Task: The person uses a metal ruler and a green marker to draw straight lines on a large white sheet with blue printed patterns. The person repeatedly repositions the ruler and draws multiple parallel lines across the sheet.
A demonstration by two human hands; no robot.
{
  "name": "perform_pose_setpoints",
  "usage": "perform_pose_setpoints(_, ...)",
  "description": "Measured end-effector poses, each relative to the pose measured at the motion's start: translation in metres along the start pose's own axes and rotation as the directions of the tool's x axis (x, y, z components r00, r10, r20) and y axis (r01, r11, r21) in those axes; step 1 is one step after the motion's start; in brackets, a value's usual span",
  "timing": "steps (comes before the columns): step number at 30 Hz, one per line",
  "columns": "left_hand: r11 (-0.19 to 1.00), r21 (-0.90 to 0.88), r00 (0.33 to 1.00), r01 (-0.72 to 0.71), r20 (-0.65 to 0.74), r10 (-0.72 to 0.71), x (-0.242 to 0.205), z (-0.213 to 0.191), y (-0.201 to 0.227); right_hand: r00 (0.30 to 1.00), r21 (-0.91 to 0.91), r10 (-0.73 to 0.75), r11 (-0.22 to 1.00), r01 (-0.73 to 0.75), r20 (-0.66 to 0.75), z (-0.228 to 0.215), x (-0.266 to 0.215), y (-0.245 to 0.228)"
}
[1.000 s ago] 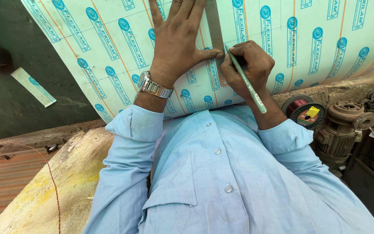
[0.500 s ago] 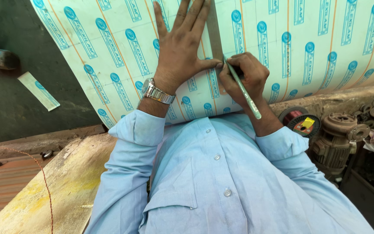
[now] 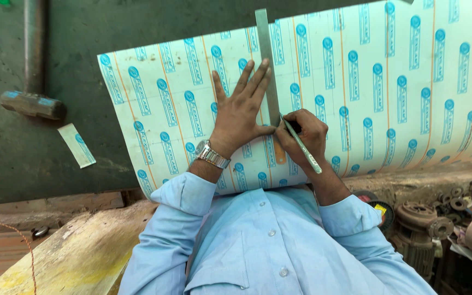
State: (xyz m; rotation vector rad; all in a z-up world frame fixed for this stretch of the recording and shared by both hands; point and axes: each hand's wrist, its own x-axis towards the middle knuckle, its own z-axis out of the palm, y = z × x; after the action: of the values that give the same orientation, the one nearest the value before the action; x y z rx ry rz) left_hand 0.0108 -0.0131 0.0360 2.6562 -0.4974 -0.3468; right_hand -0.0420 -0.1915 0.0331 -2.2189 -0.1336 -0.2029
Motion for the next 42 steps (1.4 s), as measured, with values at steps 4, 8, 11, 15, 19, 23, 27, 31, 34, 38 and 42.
perform_pose_setpoints(4,1.000,-0.023,1.000,-0.001,-0.026,0.000,0.001,-0.001,0.001,0.999,0.038,0.039,0.998,-0.040,0.029,0.006,0.029,0.005)
perform_pose_setpoints(8,1.000,0.020,0.999,0.013,0.030,-0.014,0.001,-0.005,0.003,0.996,0.117,0.064,0.991,-0.071,0.063,0.013,0.068,0.012)
perform_pose_setpoints(11,0.999,0.027,0.998,0.025,0.054,-0.026,0.001,-0.007,0.004,0.998,0.121,-0.003,0.993,-0.005,0.065,0.020,0.092,0.016)
perform_pose_setpoints(15,0.999,0.044,0.996,0.032,0.083,-0.036,0.003,-0.007,0.004,0.998,0.090,-0.056,0.995,0.053,0.029,0.029,0.118,0.021)
perform_pose_setpoints(19,0.997,0.074,0.995,0.031,0.097,-0.038,0.003,-0.002,0.002,0.997,0.066,-0.078,0.995,0.078,0.009,0.038,0.136,0.023)
perform_pose_setpoints(23,0.995,0.093,0.996,0.027,0.087,-0.035,0.003,0.002,0.000,0.997,0.073,-0.081,0.994,0.081,0.008,0.042,0.144,0.027)
perform_pose_setpoints(27,0.994,0.107,0.996,0.025,0.086,-0.034,0.003,0.005,-0.001,0.997,0.080,-0.076,0.994,0.075,0.009,0.045,0.146,0.031)
perform_pose_setpoints(31,0.994,0.108,0.996,0.021,0.080,-0.030,0.003,0.007,-0.002,0.997,0.097,-0.080,0.992,0.079,0.005,0.046,0.147,0.032)
perform_pose_setpoints(34,0.993,0.115,0.997,0.020,0.073,-0.028,0.003,0.008,-0.003,0.997,0.075,-0.074,0.995,0.073,0.019,0.044,0.145,0.034)
perform_pose_setpoints(38,0.994,0.108,0.997,0.015,0.070,-0.023,0.003,0.010,-0.004,0.996,0.063,-0.094,0.994,0.093,0.009,0.043,0.145,0.035)
perform_pose_setpoints(42,0.993,0.113,0.996,0.016,0.086,-0.026,0.004,0.008,-0.003,0.996,0.112,-0.086,0.990,0.086,-0.002,0.045,0.148,0.036)
